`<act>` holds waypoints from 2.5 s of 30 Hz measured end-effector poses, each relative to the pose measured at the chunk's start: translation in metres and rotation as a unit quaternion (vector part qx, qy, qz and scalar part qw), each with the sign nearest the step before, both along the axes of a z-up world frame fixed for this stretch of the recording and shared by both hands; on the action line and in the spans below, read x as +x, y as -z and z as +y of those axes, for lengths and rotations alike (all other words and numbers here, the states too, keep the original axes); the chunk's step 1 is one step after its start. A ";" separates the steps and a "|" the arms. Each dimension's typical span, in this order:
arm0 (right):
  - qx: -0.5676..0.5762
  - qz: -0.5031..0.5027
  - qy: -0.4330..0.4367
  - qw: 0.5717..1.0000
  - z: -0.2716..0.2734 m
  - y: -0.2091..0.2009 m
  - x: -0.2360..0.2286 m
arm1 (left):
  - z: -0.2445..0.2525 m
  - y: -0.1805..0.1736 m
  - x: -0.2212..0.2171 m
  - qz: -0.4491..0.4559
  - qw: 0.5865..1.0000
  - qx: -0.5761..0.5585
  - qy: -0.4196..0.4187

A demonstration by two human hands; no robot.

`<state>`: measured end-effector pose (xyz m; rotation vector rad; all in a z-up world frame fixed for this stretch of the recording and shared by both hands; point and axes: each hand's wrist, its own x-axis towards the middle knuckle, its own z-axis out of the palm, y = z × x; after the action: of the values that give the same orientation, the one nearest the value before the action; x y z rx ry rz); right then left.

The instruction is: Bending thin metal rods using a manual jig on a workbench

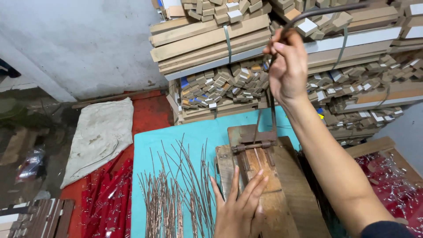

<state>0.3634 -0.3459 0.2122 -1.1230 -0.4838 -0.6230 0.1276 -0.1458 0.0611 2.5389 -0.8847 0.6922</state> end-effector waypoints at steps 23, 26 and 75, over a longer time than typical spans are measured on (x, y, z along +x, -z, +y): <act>-0.270 -0.161 0.351 0.882 -0.010 0.146 -0.316 | 0.003 -0.019 -0.028 0.008 0.997 0.074 -0.028; -0.329 -0.187 0.278 0.883 0.008 0.094 -0.310 | 0.011 -0.016 -0.036 -0.104 0.967 0.201 -0.115; -0.447 0.155 -0.318 0.822 -0.040 0.103 -0.028 | 0.006 -0.050 -0.034 0.410 0.906 -0.092 0.059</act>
<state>0.3357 -0.3861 0.1091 -1.7792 -0.8518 0.4538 0.0934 -0.1394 0.1111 2.2359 -0.6085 -0.3257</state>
